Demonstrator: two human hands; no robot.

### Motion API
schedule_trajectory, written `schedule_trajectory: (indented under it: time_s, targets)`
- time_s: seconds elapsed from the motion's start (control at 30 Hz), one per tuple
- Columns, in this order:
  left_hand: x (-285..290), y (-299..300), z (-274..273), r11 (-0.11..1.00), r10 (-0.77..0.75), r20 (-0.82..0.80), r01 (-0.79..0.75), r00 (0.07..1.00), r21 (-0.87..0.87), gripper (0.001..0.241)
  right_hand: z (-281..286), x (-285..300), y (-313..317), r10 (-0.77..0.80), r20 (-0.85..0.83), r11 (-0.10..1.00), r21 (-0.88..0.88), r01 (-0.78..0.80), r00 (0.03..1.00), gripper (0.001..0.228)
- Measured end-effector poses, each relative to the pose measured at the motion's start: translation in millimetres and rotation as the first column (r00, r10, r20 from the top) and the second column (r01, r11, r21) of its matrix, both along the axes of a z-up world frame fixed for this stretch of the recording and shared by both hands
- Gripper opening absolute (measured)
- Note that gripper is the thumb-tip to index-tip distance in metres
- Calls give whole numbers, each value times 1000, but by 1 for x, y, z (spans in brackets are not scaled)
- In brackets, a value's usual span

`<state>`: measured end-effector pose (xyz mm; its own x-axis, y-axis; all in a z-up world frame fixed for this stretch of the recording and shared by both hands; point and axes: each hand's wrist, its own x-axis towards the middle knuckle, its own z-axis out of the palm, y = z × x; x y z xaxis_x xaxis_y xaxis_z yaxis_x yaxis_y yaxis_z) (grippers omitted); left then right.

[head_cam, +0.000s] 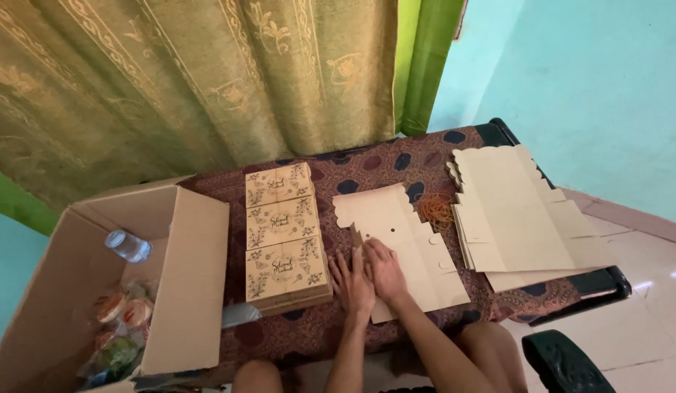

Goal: Folding flat cardboard templates into small boxes on a table.

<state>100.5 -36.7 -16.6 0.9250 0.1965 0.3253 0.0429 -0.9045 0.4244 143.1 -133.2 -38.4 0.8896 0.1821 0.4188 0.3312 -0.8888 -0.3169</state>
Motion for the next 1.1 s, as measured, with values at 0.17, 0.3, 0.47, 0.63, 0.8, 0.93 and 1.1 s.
schedule_trajectory:
  time_s: [0.17,0.3,0.47,0.63,0.8,0.93,1.1]
  targets:
    - [-4,1,11,1000,-10,-35,10,999,8,55,27,-11,4,-22,-65,1000,17,23,998,77]
    - [-3,4,14,999,-36,-138,38,990,8,57,18,-9,4,-45,-62,998,-51,42,997,72]
    - [3,5,8,996,-57,-149,66,987,57,49,-12,1,-3,-60,-92,997,-50,55,994,47]
    - [13,10,13,985,-107,-152,126,983,118,49,28,-14,7,-46,-105,999,-8,45,993,44]
    - [32,13,21,975,-124,-276,169,953,145,69,16,-4,5,-41,-64,999,-13,41,997,44]
    - [60,12,4,968,-109,-360,181,926,172,83,21,-6,6,-47,-75,999,-20,46,996,46]
    - [87,8,-12,958,-67,-422,176,904,225,91,28,-11,5,-22,-76,1000,-21,21,997,47]
